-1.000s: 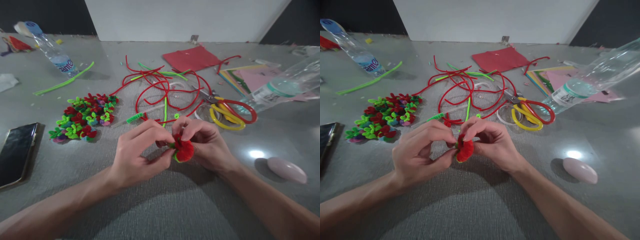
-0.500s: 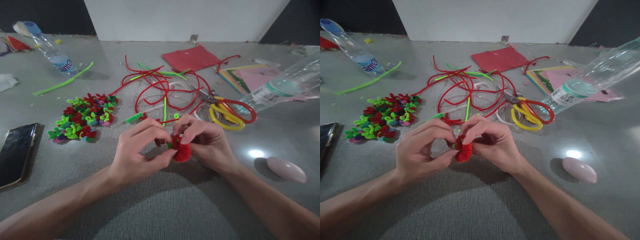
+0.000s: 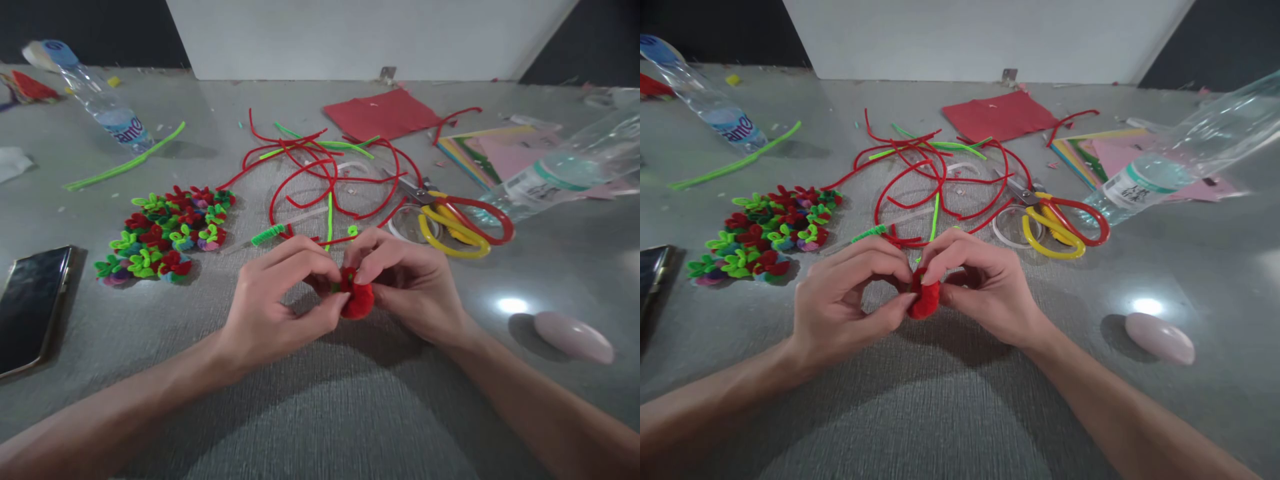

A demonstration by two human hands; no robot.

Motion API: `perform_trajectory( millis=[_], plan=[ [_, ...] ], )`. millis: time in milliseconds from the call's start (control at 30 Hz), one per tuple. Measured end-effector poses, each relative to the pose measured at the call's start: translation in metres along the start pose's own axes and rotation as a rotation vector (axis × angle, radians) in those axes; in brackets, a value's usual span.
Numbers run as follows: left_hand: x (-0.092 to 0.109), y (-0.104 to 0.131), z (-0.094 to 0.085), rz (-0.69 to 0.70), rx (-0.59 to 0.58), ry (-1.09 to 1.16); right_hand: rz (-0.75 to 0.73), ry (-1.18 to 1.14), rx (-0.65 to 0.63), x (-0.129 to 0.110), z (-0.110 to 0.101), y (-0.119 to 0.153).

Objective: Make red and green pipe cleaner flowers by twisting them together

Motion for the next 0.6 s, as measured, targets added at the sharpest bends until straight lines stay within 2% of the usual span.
perform_trajectory(
  millis=[600],
  plan=[
    [0.0013,0.0003,-0.0040,0.010,0.013,-0.090,0.034,0.004,0.039,0.0031,-0.0038,-0.0011]
  ],
)
Point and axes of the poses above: each hand's wrist, its own y-axis away from the middle knuckle, its own z-axis out of the palm, x = y × z, the point moved 10 cm from there along -y, towards the middle knuckle
